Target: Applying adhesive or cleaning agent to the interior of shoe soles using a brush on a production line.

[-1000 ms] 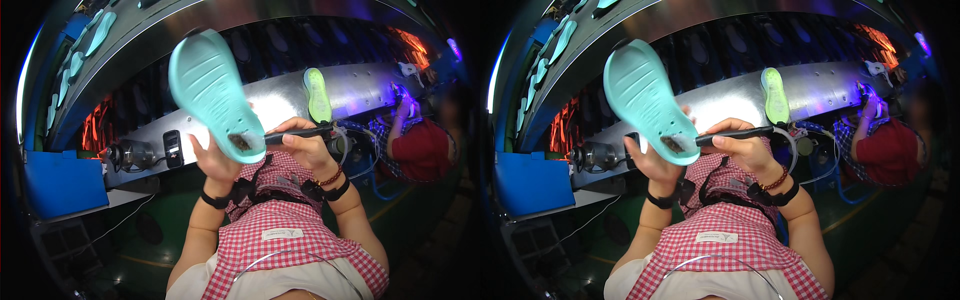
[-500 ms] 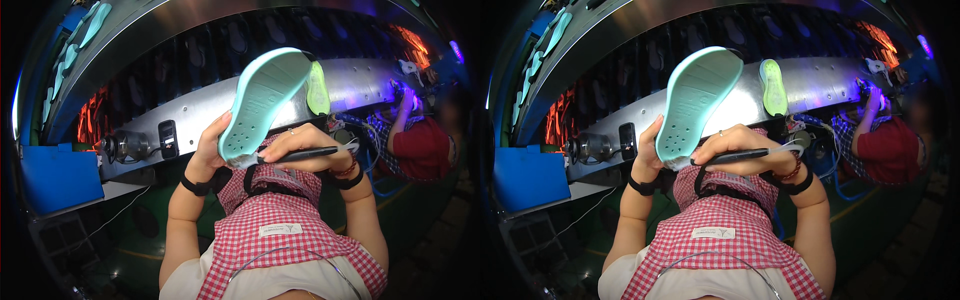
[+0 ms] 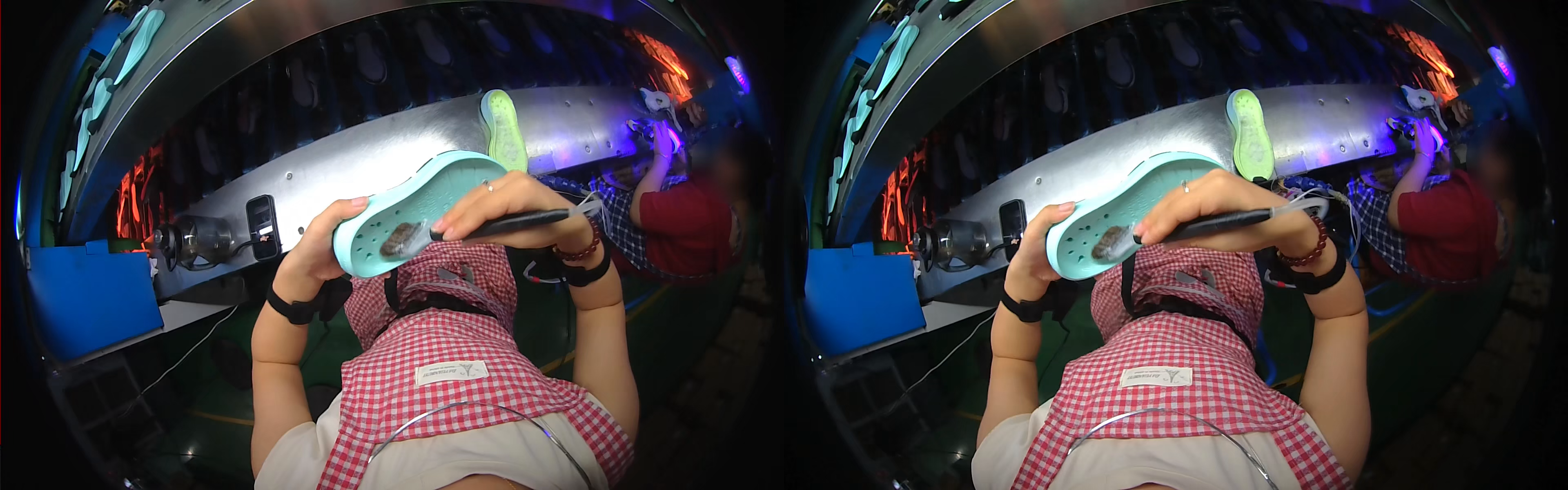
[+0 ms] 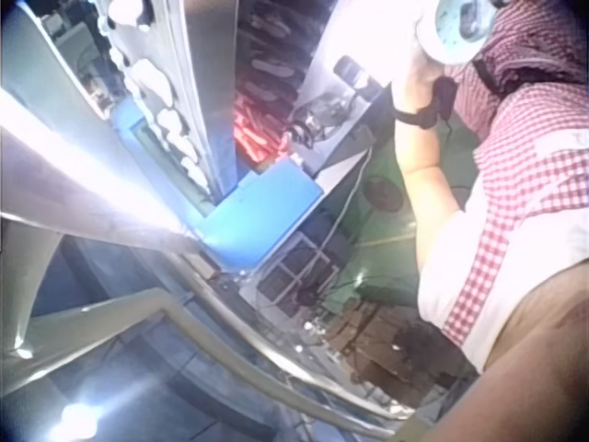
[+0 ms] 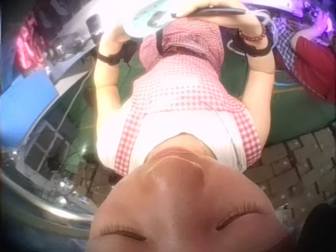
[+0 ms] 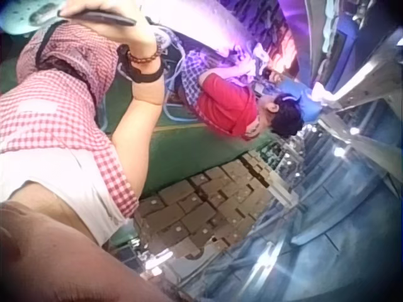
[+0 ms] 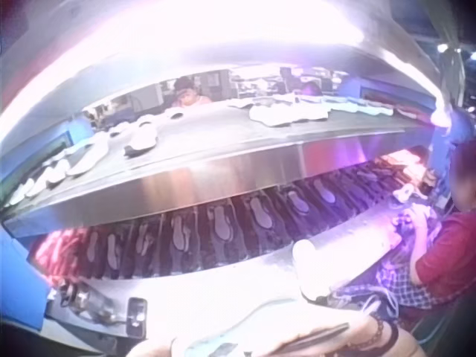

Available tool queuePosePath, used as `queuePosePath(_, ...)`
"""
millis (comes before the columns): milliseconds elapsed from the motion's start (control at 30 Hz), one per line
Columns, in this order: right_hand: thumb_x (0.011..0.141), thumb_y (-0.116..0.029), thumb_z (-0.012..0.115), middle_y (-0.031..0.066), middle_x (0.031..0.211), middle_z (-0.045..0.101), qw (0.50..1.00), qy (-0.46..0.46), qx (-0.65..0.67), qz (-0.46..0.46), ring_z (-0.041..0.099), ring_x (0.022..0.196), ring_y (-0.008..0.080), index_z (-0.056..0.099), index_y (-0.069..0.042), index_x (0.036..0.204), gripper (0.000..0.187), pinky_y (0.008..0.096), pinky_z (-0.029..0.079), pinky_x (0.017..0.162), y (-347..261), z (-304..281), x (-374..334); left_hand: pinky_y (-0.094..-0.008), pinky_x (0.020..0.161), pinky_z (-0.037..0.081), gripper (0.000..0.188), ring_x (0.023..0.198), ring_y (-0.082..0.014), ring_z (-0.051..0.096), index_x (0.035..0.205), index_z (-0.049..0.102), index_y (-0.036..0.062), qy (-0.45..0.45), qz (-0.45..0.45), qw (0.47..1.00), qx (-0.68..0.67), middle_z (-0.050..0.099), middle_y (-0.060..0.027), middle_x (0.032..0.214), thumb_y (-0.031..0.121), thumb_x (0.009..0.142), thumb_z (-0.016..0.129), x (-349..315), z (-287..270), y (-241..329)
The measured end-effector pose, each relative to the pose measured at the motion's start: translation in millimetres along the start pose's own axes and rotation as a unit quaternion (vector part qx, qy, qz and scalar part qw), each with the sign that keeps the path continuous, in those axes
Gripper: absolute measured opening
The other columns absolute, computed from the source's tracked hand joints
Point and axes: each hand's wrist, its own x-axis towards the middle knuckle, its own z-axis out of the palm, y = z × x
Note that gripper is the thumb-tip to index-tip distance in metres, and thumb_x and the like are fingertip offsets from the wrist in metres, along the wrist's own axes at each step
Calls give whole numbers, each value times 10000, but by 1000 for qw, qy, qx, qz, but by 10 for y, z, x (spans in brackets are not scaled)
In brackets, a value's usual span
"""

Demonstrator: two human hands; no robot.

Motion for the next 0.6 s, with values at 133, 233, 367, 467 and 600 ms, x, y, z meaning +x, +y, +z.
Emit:
queuePosePath(133, 743, -12, 638, 149, 955, 642, 999, -44, 4, 0, 616, 939, 264, 631, 7, 926, 185, 326, 492, 814, -67, 30, -82, -301, 738, 497, 555, 892, -217, 597, 1182, 469, -63, 29, 45, 993, 106, 572, -178, 1064, 372, 839, 455, -78, -72, -39)
queuePosePath(233, 720, 9, 660, 144, 956, 644, 999, 50, -21, -2, 624, 920, 246, 642, 6, 916, 197, 312, 496, 811, -119, 35, -83, -283, 759, 467, 544, 875, -197, 592, 1156, 490, -71, 4, 47, 999, -10, 597, -153, 1001, 363, 831, 460, -178, -229, -50)
queuePosePath(367, 723, 26, 644, 140, 959, 644, 998, 67, -12, -12, 623, 922, 253, 639, 4, 929, 207, 320, 493, 817, 113, 97, -119, -283, 747, 462, 549, 881, -206, 593, 1151, 498, -68, -5, 104, 994, 44, 596, -158, 1018, 371, 824, 452, -227, -210, 42)
queuePosePath(467, 683, -11, 695, 140, 903, 658, 997, 39, -71, -2, 649, 826, 237, 666, -27, 855, 174, 283, 506, 704, -68, 187, -185, -297, 792, 454, 551, 909, -220, 589, 1151, 500, -66, 86, 130, 984, 81, 590, -165, 1049, 378, 833, 428, -341, -100, 60)
queuePosePath(600, 651, -7, 711, 126, 848, 665, 992, 98, -38, -72, 609, 791, 212, 657, -10, 849, 205, 305, 480, 710, -307, 260, -84, -427, 966, 363, 639, 1127, -294, 478, 1229, 450, -1, -74, 220, 940, -250, 490, -133, 1240, 510, 849, 399, -80, -456, -252)
